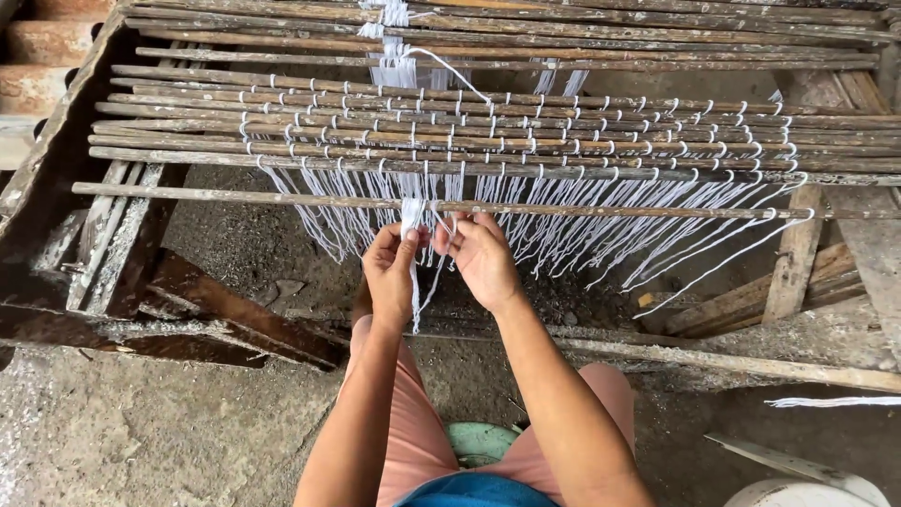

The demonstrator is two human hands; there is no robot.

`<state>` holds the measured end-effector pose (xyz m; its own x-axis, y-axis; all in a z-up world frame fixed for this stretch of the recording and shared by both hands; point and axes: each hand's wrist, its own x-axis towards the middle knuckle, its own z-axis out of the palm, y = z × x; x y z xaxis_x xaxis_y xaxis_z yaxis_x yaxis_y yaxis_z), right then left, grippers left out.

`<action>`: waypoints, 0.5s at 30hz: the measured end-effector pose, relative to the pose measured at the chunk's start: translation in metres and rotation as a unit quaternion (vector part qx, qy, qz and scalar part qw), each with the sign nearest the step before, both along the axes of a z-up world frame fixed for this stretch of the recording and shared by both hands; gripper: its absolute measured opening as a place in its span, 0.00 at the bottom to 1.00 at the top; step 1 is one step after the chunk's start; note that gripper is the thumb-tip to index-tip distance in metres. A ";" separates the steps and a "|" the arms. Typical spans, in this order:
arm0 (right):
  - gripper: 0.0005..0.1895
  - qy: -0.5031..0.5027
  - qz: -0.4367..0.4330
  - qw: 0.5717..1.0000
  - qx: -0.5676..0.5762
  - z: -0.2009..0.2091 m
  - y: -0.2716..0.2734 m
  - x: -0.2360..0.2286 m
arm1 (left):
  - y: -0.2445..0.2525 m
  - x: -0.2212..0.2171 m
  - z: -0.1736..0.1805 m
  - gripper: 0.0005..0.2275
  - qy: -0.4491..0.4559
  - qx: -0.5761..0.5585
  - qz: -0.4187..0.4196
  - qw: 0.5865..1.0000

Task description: A person is manually threading and organizing white cotton wicks through a wooden frame as part of the candle-making process.

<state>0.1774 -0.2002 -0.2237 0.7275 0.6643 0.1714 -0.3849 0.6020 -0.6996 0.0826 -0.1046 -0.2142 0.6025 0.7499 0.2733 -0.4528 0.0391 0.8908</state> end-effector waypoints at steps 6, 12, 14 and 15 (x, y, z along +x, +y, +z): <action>0.13 -0.134 -0.112 0.964 -0.200 -0.002 0.024 -0.010 | -0.003 -0.003 0.007 0.03 0.009 -0.007 0.010 1.000; 0.04 -0.069 -0.149 0.974 -0.158 -0.001 0.004 -0.001 | -0.003 -0.006 0.016 0.02 0.032 -0.013 0.029 0.999; 0.04 -0.007 -0.122 0.978 -0.170 0.016 -0.019 0.006 | 0.010 -0.005 -0.007 0.02 0.047 -0.003 0.033 0.998; 0.05 0.056 -0.082 0.980 -0.175 0.024 -0.033 0.011 | 0.014 -0.001 -0.019 0.01 0.064 0.012 0.050 0.997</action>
